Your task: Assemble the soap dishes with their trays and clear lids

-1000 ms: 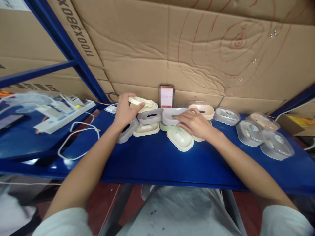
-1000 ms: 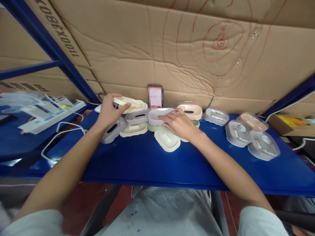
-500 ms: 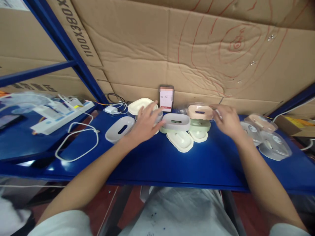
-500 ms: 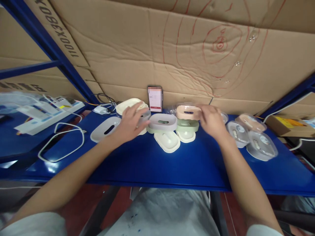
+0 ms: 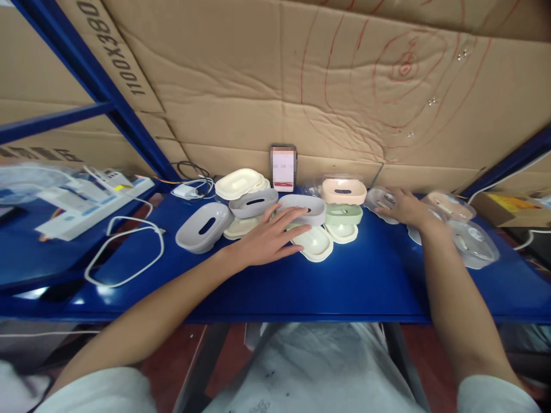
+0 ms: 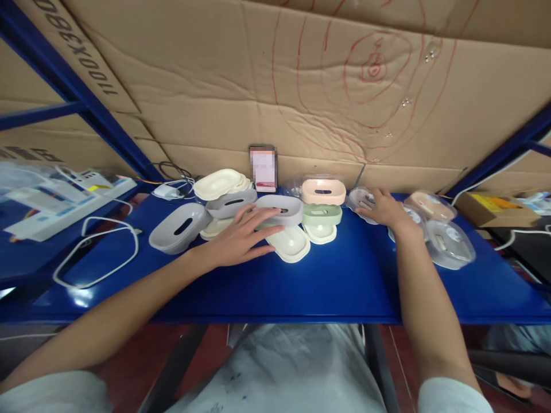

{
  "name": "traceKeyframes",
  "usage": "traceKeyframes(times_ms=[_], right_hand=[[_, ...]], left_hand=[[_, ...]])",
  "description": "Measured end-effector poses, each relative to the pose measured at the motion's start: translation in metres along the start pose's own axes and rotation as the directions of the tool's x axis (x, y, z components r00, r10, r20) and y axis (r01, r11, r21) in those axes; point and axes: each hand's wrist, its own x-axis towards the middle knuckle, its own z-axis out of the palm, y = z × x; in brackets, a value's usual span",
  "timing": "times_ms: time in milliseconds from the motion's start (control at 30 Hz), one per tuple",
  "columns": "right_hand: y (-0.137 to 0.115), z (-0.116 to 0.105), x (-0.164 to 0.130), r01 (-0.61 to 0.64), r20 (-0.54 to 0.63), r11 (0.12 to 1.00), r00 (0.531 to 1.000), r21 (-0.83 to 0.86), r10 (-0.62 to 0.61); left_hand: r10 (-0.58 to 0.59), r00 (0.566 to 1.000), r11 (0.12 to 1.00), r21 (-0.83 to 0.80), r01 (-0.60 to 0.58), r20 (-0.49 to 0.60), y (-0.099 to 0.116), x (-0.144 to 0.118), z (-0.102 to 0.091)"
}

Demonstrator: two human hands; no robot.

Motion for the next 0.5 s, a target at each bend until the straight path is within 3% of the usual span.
traceKeyframes(times_ms=[300, 500], right_hand=[[0.001, -0.003, 0.004, -0.134, -0.021, 0.99, 0.991, 0.052, 0.135], [-0.002, -0.015, -0.002, -0.123, 0.013, 0.989, 0.992, 0.088, 0.122]], left_hand=[[0.02, 0.998, 1.0, 0.016, -0.019, -0.056, 0.003, -0.001, -0.005], [0.008, 0.999, 0.999, -0.04, -0.01, -0.053, 0.003, 0.0, -0.007]])
